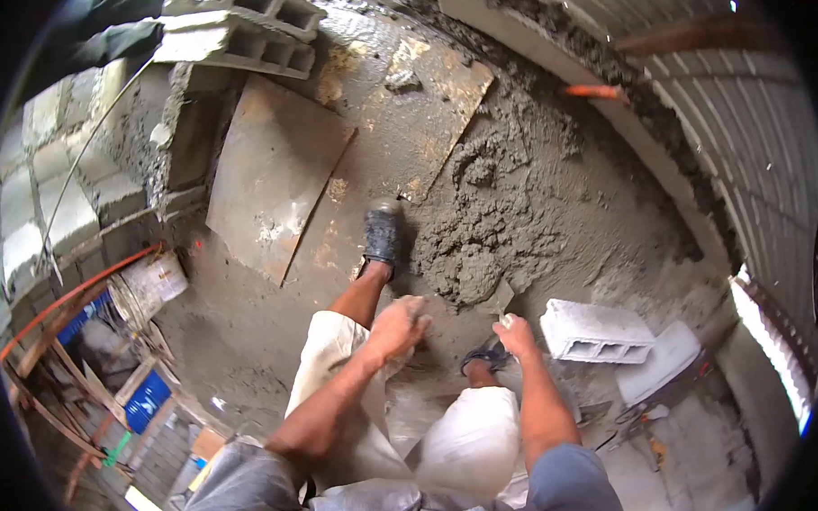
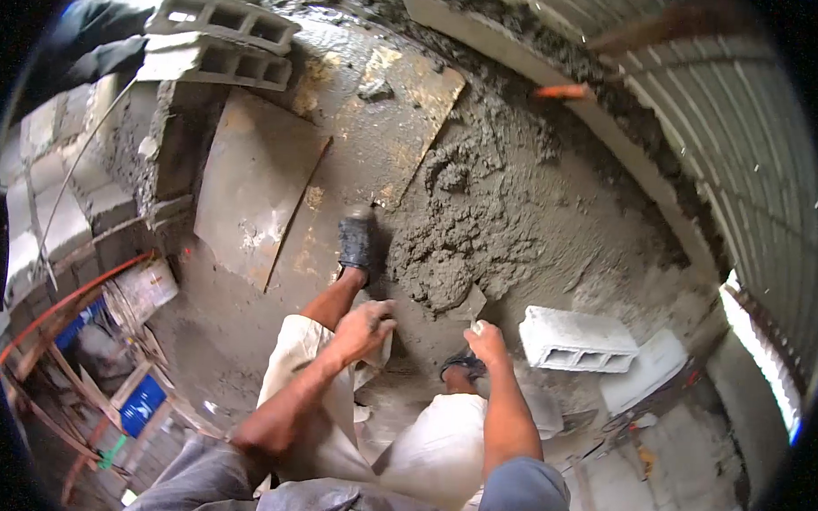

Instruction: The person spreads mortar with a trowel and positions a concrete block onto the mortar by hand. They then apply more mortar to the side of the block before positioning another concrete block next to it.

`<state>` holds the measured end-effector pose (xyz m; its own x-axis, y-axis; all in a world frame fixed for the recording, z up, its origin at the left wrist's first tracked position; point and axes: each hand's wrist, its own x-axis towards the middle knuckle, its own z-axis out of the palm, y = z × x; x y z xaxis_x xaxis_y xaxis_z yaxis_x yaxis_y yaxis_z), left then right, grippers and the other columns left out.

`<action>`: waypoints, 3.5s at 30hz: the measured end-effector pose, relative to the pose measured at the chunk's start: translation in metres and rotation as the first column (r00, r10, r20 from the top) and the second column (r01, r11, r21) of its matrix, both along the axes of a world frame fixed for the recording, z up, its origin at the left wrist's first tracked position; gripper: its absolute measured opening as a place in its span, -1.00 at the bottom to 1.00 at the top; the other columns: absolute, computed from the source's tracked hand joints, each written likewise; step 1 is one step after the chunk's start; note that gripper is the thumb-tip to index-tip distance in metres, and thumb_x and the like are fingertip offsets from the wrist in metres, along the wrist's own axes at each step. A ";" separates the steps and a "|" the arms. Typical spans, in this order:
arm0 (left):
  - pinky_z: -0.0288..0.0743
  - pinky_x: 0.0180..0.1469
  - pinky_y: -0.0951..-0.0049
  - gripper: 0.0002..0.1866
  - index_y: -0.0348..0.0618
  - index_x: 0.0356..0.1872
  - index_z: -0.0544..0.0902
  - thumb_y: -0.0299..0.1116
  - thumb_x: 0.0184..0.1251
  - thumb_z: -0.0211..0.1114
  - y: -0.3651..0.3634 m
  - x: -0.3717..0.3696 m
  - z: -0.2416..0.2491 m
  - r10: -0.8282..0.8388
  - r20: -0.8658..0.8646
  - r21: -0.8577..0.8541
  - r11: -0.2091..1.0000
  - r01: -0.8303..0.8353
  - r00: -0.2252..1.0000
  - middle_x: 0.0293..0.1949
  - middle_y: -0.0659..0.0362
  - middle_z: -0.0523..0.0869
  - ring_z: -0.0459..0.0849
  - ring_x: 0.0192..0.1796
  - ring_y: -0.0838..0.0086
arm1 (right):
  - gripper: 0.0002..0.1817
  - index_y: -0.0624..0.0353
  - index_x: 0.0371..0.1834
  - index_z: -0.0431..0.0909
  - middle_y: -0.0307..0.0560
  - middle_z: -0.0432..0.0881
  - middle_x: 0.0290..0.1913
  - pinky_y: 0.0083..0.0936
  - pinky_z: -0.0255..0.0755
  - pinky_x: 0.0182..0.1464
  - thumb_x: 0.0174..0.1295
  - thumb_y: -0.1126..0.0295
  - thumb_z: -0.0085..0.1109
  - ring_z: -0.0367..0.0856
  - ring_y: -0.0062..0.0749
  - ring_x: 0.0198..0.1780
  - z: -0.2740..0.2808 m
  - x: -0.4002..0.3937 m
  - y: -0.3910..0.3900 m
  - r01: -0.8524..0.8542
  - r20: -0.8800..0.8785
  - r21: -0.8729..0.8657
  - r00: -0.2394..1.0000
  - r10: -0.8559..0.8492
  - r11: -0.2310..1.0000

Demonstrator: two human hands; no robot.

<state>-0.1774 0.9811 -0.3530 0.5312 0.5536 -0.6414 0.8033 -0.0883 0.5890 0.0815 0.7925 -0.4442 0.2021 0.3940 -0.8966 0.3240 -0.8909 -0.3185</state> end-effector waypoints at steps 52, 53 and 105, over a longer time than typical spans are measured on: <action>0.35 0.35 0.05 -0.24 -0.25 0.29 0.52 0.08 0.17 0.38 0.207 0.031 0.138 0.491 -0.758 -0.027 0.635 -0.772 0.430 0.31 -0.12 0.47 0.38 0.36 -0.06 | -0.58 0.21 0.11 0.54 0.36 0.67 -0.13 0.03 0.51 0.05 0.19 0.29 0.13 0.66 0.22 -0.03 -0.006 0.065 0.833 -0.868 0.656 0.112 0.430 0.620 0.484; 0.35 0.35 0.05 -0.24 -0.25 0.29 0.52 0.08 0.17 0.38 0.209 0.030 0.138 0.491 -0.757 -0.027 0.635 -0.772 0.431 0.31 -0.12 0.47 0.38 0.36 -0.06 | -0.53 0.16 0.19 0.54 0.32 0.69 -0.13 0.02 0.52 0.04 0.20 0.26 0.15 0.67 0.22 -0.03 0.003 0.068 0.833 -0.866 0.603 0.051 0.424 0.676 0.498; 0.40 0.31 0.03 -0.33 -0.30 0.18 0.61 -0.01 0.15 0.42 0.173 0.012 0.133 0.602 -0.699 0.046 0.575 -0.817 0.385 0.28 -0.14 0.47 0.41 0.33 -0.07 | -0.67 0.24 -0.12 0.75 0.22 0.70 0.03 -0.23 0.55 0.16 0.00 0.50 0.20 0.68 0.04 0.12 -0.005 -0.084 0.919 -0.910 0.488 -0.184 0.243 0.838 0.371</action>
<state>-0.1650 1.1546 -0.2195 -0.5235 0.2830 -0.8036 0.6341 0.7594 -0.1457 -0.0024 1.7117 -0.4496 -0.0086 0.6741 -0.7386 0.9964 0.0684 0.0508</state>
